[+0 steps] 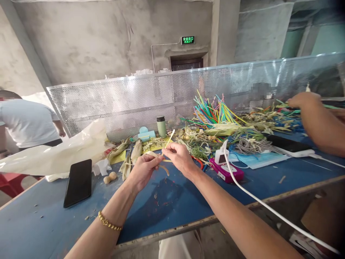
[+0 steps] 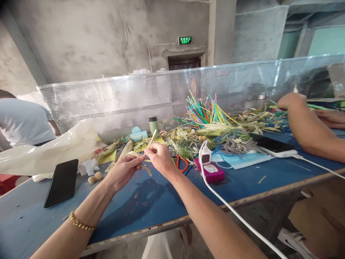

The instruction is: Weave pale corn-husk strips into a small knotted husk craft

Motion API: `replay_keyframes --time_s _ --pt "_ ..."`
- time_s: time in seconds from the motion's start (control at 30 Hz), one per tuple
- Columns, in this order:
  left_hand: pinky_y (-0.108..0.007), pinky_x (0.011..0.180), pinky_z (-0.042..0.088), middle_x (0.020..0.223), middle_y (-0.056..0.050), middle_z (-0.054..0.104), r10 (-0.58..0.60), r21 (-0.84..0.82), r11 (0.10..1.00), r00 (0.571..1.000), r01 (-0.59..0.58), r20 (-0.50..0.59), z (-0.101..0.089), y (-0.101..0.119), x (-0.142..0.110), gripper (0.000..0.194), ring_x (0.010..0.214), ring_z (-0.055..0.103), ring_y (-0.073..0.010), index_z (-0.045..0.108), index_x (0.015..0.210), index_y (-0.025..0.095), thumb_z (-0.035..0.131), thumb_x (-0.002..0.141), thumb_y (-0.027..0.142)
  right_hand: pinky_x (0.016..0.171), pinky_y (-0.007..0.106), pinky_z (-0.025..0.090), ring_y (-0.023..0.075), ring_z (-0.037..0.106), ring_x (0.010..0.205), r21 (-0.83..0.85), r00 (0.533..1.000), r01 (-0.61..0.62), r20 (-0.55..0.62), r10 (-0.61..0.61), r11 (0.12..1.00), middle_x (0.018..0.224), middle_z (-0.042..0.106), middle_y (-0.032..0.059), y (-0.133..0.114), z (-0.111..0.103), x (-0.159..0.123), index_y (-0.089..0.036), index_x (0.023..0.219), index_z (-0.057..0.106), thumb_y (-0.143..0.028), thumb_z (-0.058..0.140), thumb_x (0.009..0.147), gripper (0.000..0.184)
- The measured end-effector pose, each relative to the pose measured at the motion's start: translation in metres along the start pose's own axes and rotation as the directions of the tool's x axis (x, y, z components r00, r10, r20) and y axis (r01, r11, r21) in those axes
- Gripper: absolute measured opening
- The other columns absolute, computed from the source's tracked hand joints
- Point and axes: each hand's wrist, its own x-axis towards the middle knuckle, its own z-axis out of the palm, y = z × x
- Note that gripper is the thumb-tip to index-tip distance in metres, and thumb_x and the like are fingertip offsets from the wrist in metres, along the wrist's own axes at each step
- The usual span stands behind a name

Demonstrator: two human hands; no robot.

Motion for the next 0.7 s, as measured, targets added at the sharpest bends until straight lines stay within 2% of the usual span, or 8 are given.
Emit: replay_keyframes --time_s 0.3,0.4,0.53,0.7 --pt "-0.029 0.061 0.032 0.062 -0.001 0.056 0.033 0.102 0.994 0.999 -0.033 0.0 0.0012 0.0012 -0.0022 0.036 0.062 0.043 -0.0119 0.068 0.053 0.016 0.091 0.059 0.042 0.059 0.029 0.035 0.0139 0.043 0.06 -0.02 1.0 0.015 -0.017 -0.015 1.0 0.06 0.05 -0.0023 0.0028 0.0001 -0.0002 -0.021 0.059 0.05 -0.037 0.062 0.079 0.028" --pt "-0.029 0.061 0.032 0.062 -0.001 0.055 0.001 0.078 0.997 1.0 0.0 -0.015 0.0003 0.0009 -0.0024 0.036 0.062 0.043 -0.0115 0.067 0.056 0.015 0.091 0.06 0.043 0.06 0.028 0.037 0.0141 0.045 0.06 -0.01 1.0 0.0 -0.008 0.0 1.0 0.06 0.052 -0.0016 0.0041 -0.0001 0.0014 -0.02 0.06 0.053 -0.039 0.063 0.078 0.028" --pt "-0.028 0.064 0.036 0.064 -0.002 0.056 -0.041 -0.015 0.999 0.999 0.041 0.015 -0.0014 0.0023 -0.0023 0.034 0.064 0.047 -0.0124 0.067 0.06 0.015 0.089 0.061 0.041 0.059 0.028 0.037 0.0146 0.048 0.06 -0.02 0.998 -0.041 -0.051 0.04 0.999 0.061 0.057 -0.0004 0.0062 -0.0003 0.0036 -0.019 0.061 0.057 -0.039 0.063 0.078 0.027" --pt "-0.027 0.063 0.034 0.064 -0.001 0.055 -0.023 0.008 1.0 1.0 0.023 -0.014 -0.0056 0.0001 -0.0001 0.036 0.062 0.045 -0.011 0.066 0.06 0.014 0.09 0.06 0.041 0.059 0.028 0.035 0.0147 0.05 0.059 -0.092 0.999 -0.037 -0.026 0.035 0.995 0.06 0.058 0.0004 0.0066 -0.0026 0.0037 -0.02 0.062 0.056 -0.038 0.062 0.082 0.028"
